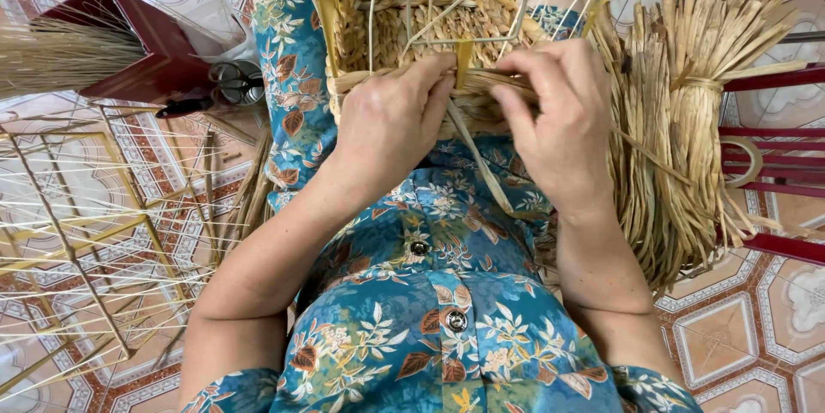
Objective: The person weaves a basket by hand, threading dried plant fibers through a wooden frame and tucking the ends into the structure. They pick up additional fibers from a bundle, wrapping them around the frame's vertical supports and pulling them tight to secure each row.
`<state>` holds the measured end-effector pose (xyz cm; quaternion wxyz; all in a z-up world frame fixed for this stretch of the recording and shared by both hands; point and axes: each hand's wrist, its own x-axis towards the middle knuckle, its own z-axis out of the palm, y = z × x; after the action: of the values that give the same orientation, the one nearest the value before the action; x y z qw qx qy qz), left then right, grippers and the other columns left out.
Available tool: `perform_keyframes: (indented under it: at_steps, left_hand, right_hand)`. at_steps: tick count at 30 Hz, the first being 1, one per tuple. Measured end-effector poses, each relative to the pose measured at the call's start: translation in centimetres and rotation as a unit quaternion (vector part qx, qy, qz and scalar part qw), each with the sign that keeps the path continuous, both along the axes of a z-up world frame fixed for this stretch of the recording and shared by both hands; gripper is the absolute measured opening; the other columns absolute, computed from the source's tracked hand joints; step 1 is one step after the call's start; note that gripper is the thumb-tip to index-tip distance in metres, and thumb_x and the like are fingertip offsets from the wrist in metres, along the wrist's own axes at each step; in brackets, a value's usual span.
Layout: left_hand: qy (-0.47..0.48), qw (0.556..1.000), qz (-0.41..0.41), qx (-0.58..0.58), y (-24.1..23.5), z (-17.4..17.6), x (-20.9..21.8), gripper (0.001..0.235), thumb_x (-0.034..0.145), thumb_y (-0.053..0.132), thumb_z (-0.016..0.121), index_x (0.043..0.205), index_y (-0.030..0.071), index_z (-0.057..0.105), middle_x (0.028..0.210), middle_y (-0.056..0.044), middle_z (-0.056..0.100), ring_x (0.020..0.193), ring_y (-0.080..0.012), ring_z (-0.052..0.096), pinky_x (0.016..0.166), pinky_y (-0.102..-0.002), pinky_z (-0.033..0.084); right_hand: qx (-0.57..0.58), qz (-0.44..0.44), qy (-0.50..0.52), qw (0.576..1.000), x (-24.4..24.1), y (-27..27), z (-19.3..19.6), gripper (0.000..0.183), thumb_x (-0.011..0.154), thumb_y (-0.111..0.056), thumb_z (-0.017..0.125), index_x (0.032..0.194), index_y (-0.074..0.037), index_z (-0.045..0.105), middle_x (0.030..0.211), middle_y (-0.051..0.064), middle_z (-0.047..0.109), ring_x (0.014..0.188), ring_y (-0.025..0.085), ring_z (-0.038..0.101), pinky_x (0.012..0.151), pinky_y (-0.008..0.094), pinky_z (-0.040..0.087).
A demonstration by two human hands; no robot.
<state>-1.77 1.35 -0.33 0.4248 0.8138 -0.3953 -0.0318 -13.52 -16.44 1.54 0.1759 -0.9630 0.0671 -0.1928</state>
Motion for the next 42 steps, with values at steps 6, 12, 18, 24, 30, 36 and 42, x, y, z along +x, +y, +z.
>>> perform_keyframes:
  at_steps: [6, 12, 18, 24, 30, 36, 42]
  left_hand:
    - [-0.055, 0.991, -0.116, -0.032, 1.8, 2.2, 0.0, 0.045, 0.094, 0.002, 0.065, 0.138, 0.005, 0.054, 0.123, -0.019, 0.06, 0.091, -0.0327, 0.072, 0.067, -0.04, 0.058]
    - [-0.115, 0.972, -0.191, 0.08, -1.6, 0.8, -0.2, 0.05, 0.082, -0.002, 0.061, 0.131, -0.003, 0.047, 0.146, -0.032, 0.048, 0.074, -0.0337, 0.073, 0.055, -0.041, 0.057]
    - [-0.069, 0.989, -0.132, 0.01, -2.4, -1.8, 0.6, 0.023, 0.1, 0.001, 0.058, 0.121, 0.004, 0.048, 0.095, -0.016, 0.068, 0.071, -0.0335, 0.072, 0.056, -0.045, 0.055]
    - [-0.018, 0.986, -0.161, -0.037, -0.8, -2.2, 0.9, 0.024, 0.104, 0.003, 0.059, 0.125, 0.006, 0.049, 0.074, -0.013, 0.064, 0.069, -0.032, 0.07, 0.057, -0.046, 0.053]
    - [-0.01, 0.985, -0.158, -0.065, -0.8, -1.9, 0.7, 0.025, 0.103, 0.002, 0.058, 0.125, 0.007, 0.049, 0.081, -0.014, 0.066, 0.075, -0.0337, 0.071, 0.061, -0.046, 0.054]
    - [0.036, 0.982, -0.158, -0.097, -1.5, -1.0, 1.3, 0.02, 0.108, 0.006, 0.058, 0.124, 0.005, 0.047, 0.096, -0.015, 0.073, 0.086, -0.0364, 0.074, 0.065, -0.045, 0.057]
    - [-0.056, 0.987, -0.116, 0.1, -3.2, -0.1, 0.6, 0.019, 0.102, 0.019, 0.067, 0.112, 0.007, 0.056, 0.08, -0.014, 0.072, 0.071, -0.0337, 0.073, 0.058, -0.047, 0.056]
  right_hand:
    - [0.014, 0.089, 0.019, 0.996, -2.5, 0.6, 1.1, 0.028, 0.091, -0.006, 0.078, 0.117, -0.014, 0.076, 0.104, 0.007, 0.059, 0.097, 0.025, 0.06, 0.083, 0.038, 0.048]
    - [0.182, 0.214, 0.025, 0.959, -3.5, -3.5, 0.9, 0.017, 0.094, -0.017, 0.075, 0.111, -0.014, 0.076, 0.104, 0.008, 0.069, 0.092, 0.022, 0.066, 0.08, 0.034, 0.053]
    - [0.348, 0.021, -0.027, 0.937, 0.3, -1.7, 2.3, 0.021, 0.101, -0.016, 0.066, 0.121, -0.011, 0.069, 0.11, 0.005, 0.071, 0.098, 0.012, 0.069, 0.087, 0.025, 0.057]
    - [-0.026, -0.04, 0.03, 0.998, 2.3, -0.4, -0.5, 0.011, 0.093, -0.022, 0.084, 0.097, -0.013, 0.08, 0.086, 0.004, 0.068, 0.077, 0.022, 0.067, 0.065, 0.035, 0.05]
    - [0.211, -0.081, 0.008, 0.974, 0.9, 0.6, -2.2, 0.011, 0.089, -0.009, 0.079, 0.098, -0.008, 0.073, 0.087, 0.002, 0.065, 0.069, 0.015, 0.062, 0.062, 0.032, 0.049]
    - [0.263, 0.053, -0.115, 0.956, -0.9, 1.0, -3.4, 0.015, 0.09, 0.002, 0.074, 0.098, -0.007, 0.065, 0.096, 0.002, 0.062, 0.085, 0.016, 0.061, 0.076, 0.032, 0.052]
    - [0.075, 0.147, -0.136, 0.977, -0.5, -1.7, 0.1, 0.018, 0.092, -0.01, 0.084, 0.105, -0.012, 0.072, 0.109, 0.002, 0.071, 0.091, 0.021, 0.061, 0.087, 0.036, 0.044]
